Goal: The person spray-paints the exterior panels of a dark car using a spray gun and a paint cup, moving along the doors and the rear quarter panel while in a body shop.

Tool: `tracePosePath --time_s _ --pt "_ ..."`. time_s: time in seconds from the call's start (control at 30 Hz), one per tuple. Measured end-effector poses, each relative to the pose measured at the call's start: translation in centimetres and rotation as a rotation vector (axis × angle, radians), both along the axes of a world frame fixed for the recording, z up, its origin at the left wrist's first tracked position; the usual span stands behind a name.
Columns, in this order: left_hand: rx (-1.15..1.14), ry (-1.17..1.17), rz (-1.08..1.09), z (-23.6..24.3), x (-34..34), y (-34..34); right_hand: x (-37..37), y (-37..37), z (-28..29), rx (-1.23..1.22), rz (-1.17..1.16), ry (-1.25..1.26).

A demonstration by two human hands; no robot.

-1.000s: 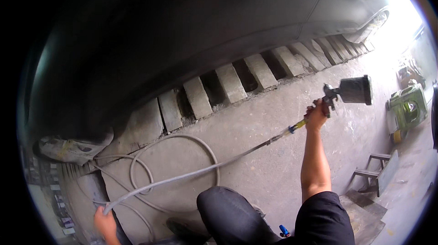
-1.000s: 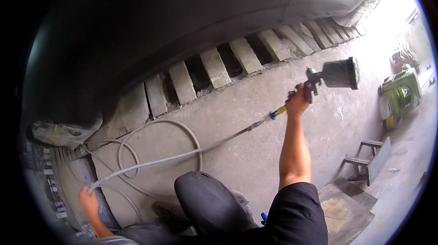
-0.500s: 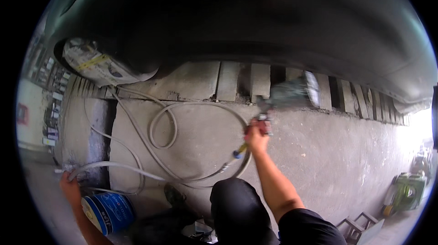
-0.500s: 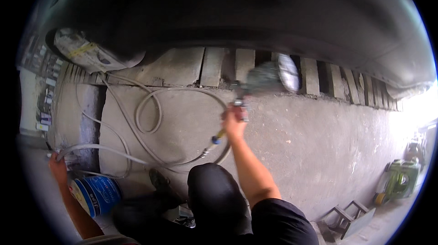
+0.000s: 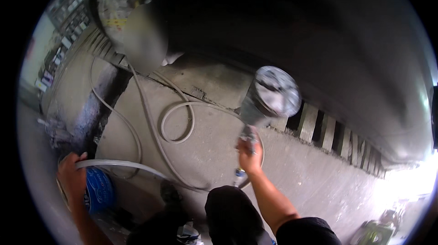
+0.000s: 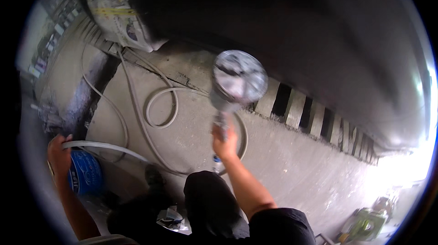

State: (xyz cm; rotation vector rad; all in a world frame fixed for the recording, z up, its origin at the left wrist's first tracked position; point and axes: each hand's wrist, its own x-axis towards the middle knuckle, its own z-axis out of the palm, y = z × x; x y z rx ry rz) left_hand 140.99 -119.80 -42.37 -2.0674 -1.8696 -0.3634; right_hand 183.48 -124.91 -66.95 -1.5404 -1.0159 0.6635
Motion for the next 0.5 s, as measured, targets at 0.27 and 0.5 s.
tracePosePath --time_s 0.27,0.5 --pt "-0.356 -0.104 -0.323 -8.6 5.8 0.0 6.9 -4.3 3.2 -0.207 -0.342 -0.747" --pt "-0.470 -0.042 -0.289 -9.4 4.5 -1.5 0.4 2.5 -1.0 -0.314 -0.092 -0.758"
